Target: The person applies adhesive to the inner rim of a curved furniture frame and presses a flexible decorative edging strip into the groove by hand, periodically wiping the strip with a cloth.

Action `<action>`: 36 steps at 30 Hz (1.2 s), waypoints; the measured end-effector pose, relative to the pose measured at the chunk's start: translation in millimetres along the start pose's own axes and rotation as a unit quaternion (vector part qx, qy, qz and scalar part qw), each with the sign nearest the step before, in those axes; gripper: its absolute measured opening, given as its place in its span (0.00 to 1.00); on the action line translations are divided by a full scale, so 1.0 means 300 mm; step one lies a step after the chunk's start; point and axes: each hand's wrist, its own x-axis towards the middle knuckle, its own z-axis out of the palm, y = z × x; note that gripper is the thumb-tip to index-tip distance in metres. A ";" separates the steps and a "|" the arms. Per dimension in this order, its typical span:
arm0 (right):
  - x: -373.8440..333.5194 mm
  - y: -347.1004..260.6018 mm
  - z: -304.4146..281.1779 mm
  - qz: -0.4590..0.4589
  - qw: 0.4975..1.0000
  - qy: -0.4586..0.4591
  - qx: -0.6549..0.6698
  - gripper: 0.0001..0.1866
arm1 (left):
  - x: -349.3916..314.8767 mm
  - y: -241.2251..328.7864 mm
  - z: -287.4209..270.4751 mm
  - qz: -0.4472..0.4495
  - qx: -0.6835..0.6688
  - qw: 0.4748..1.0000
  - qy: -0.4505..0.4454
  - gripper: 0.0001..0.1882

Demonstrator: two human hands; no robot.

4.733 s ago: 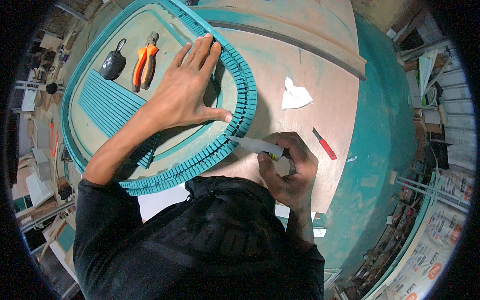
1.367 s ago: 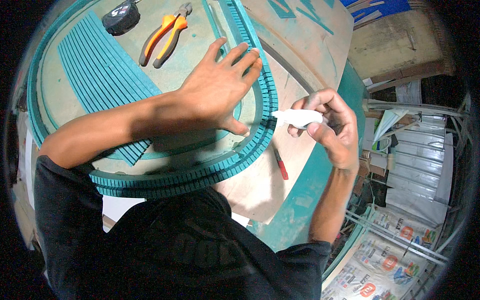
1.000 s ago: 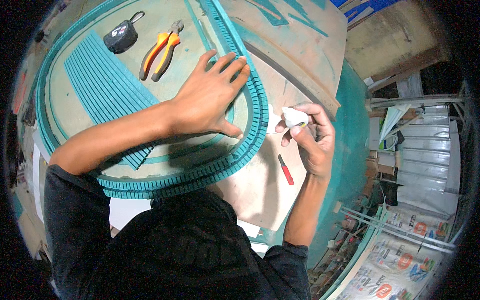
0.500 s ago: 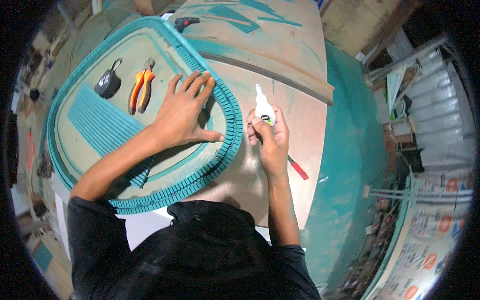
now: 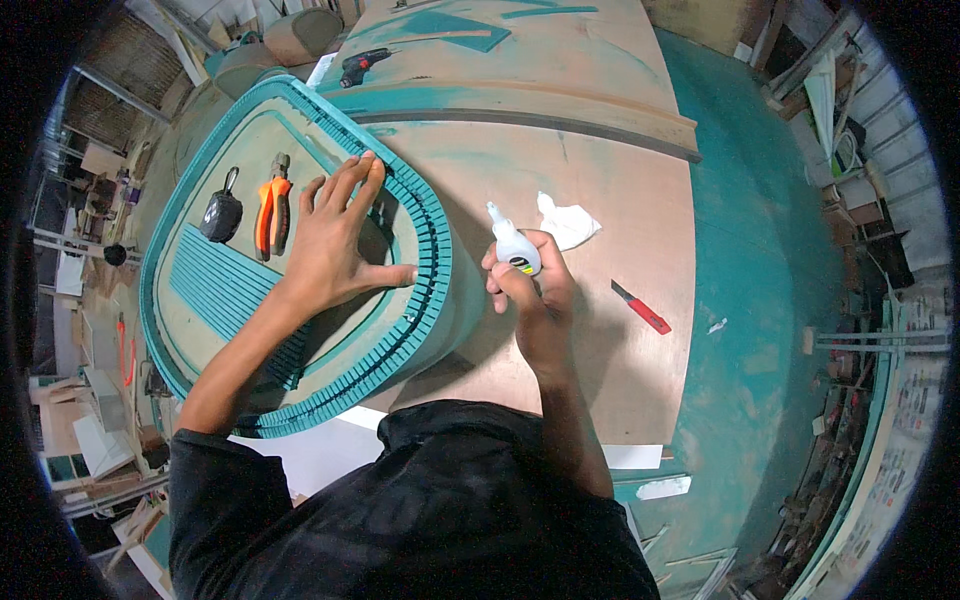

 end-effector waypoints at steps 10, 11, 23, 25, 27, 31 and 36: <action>-0.037 -0.091 0.063 -0.054 0.978 -0.023 -0.200 0.14 | 0.010 -0.030 0.008 0.044 -0.044 0.996 0.057 0.63; -0.048 -0.098 0.078 -0.091 0.966 -0.031 -0.241 0.15 | 0.017 -0.037 0.008 0.049 -0.047 0.996 0.057 0.61; -0.204 -0.072 0.249 -0.111 0.905 0.122 -0.391 0.14 | 0.112 -0.129 0.072 0.211 0.053 0.965 0.146 0.24; -0.206 -0.076 0.290 -0.112 0.893 0.135 -0.415 0.13 | 0.117 -0.143 0.087 0.227 0.013 0.959 0.170 0.21; -0.204 -0.073 0.322 -0.113 0.879 0.148 -0.439 0.13 | 0.121 -0.145 0.109 0.241 -0.028 0.950 0.194 0.17; -0.198 -0.070 0.385 -0.098 0.861 0.166 -0.471 0.11 | 0.140 -0.149 0.129 0.270 -0.042 0.932 0.239 0.10; -0.179 -0.068 0.458 -0.073 0.843 0.199 -0.494 0.10 | 0.168 -0.185 0.136 0.324 -0.070 0.907 0.259 0.08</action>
